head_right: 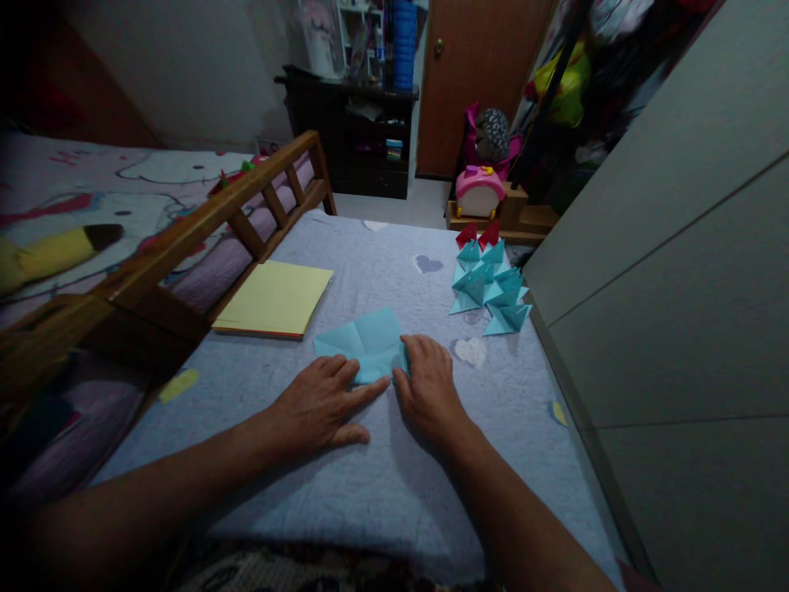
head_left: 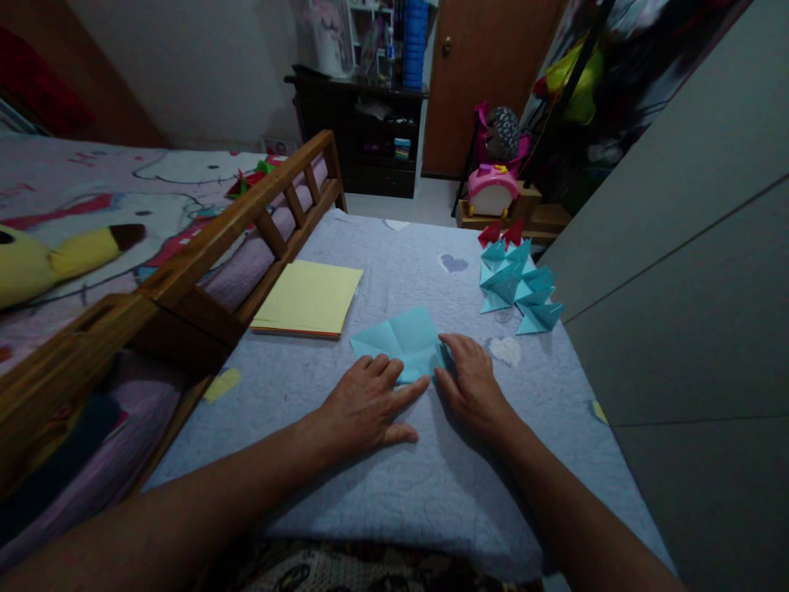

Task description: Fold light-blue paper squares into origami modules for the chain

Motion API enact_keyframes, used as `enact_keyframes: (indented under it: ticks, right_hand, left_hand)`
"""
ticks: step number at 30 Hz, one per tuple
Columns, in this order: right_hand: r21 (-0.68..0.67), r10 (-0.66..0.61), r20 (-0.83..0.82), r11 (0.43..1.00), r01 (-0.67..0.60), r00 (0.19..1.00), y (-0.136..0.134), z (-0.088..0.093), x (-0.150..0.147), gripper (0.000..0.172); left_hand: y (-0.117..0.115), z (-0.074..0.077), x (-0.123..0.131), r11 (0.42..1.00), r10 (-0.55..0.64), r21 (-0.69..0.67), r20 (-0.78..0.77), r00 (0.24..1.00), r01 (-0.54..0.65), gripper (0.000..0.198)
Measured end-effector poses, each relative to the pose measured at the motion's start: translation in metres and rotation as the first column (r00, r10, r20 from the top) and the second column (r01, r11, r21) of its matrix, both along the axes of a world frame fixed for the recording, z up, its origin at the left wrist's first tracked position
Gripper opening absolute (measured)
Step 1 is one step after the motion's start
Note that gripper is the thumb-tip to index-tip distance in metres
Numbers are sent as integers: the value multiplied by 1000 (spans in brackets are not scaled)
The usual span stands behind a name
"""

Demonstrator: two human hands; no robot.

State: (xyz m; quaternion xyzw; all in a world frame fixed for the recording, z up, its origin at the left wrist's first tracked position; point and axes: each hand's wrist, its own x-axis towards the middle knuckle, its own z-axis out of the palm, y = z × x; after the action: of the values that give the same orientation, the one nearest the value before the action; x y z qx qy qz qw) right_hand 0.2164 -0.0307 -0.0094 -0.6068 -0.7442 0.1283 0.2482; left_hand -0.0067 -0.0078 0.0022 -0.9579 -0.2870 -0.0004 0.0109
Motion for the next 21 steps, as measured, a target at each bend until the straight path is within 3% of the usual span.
enact_keyframes:
  ticks: [4, 10, 21]
  right_hand:
    - [-64, -8, 150, 998, 17, 989, 2, -7, -12, 57]
    - [-74, -24, 273, 996, 46, 962, 2, -6, -10, 61]
    - [-78, -33, 337, 995, 62, 941, 1, -5, -11, 60]
  left_hand:
    - [-1, 2, 1, 1000, 2, 7, -3, 1000, -2, 81]
    - [-1, 0, -4, 1000, 0, -10, 18, 1000, 0, 78]
    - [-14, -1, -41, 995, 97, 5, 31, 995, -97, 69]
